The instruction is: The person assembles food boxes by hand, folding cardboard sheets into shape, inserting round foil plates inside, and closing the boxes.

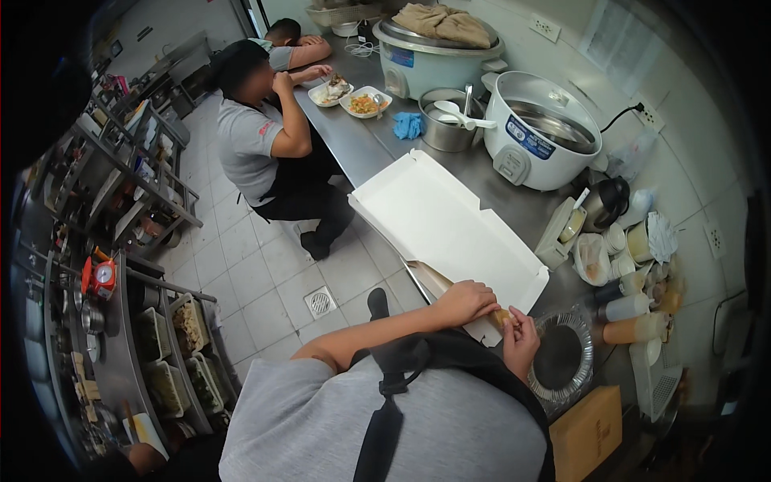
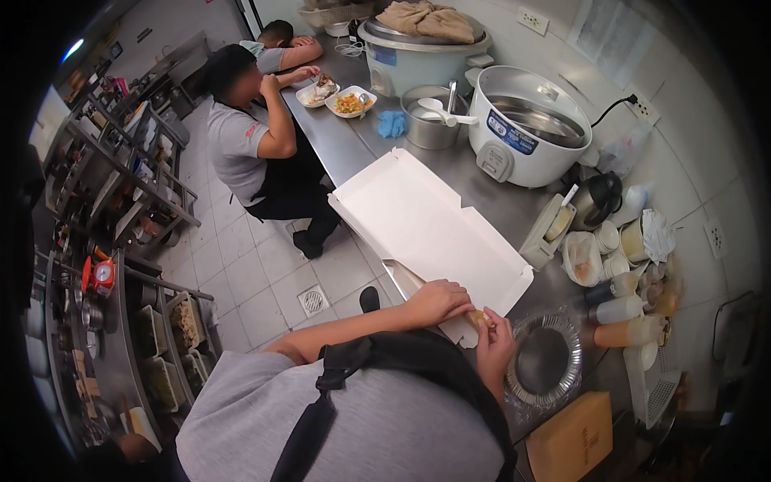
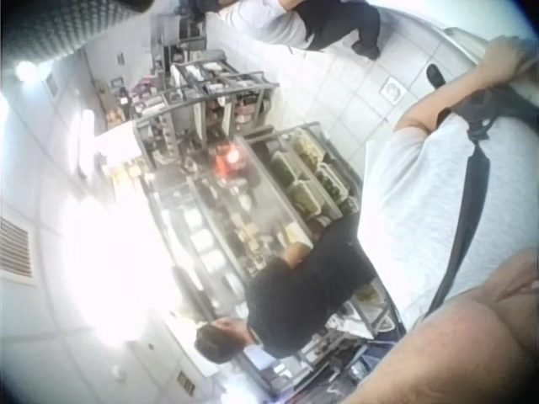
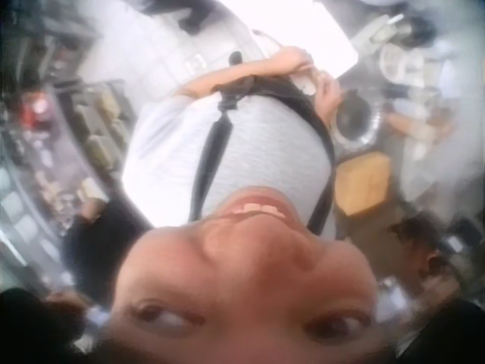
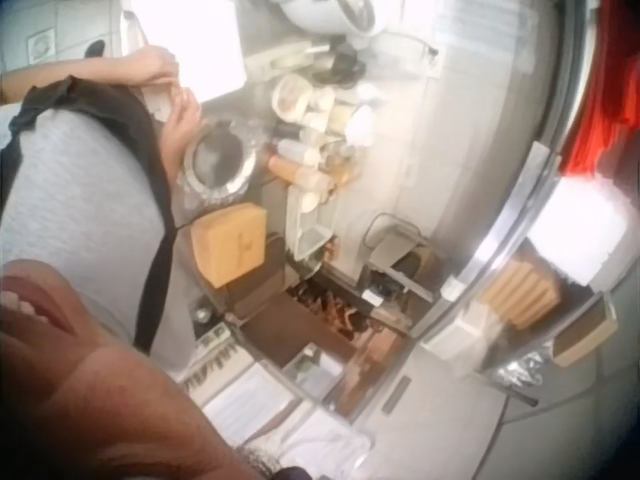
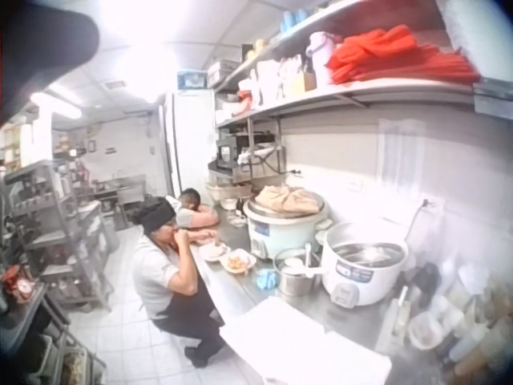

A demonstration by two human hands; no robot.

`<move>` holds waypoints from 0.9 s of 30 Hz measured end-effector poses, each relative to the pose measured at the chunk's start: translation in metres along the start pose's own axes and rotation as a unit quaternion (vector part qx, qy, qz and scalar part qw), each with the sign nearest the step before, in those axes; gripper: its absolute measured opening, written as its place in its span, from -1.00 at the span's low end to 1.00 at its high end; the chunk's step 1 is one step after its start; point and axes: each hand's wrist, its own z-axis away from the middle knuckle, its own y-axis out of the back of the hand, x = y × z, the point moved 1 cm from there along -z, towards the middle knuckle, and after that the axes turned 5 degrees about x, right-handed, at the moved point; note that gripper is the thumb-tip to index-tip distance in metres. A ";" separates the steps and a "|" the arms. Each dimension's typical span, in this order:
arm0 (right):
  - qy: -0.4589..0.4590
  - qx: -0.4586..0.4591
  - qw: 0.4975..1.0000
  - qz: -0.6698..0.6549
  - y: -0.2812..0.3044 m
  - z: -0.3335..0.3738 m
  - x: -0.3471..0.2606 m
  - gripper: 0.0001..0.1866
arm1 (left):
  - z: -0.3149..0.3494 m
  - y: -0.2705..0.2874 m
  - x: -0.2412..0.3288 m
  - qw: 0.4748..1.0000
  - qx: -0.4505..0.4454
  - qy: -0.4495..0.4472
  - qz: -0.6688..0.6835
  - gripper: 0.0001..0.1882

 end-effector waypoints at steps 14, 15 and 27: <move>0.035 -0.098 0.993 0.056 0.003 -0.027 -0.010 -0.81 | -0.001 0.010 -0.012 0.999 -0.021 -0.026 -0.019 -0.80; 0.027 -0.086 0.994 0.058 0.003 -0.027 -0.006 -0.81 | -0.001 0.009 -0.011 0.999 -0.020 -0.001 -0.031 -0.80; 0.052 -0.070 0.991 0.104 -0.010 -0.016 0.001 -0.74 | 0.010 0.004 -0.020 0.999 0.002 -0.004 -0.035 -0.81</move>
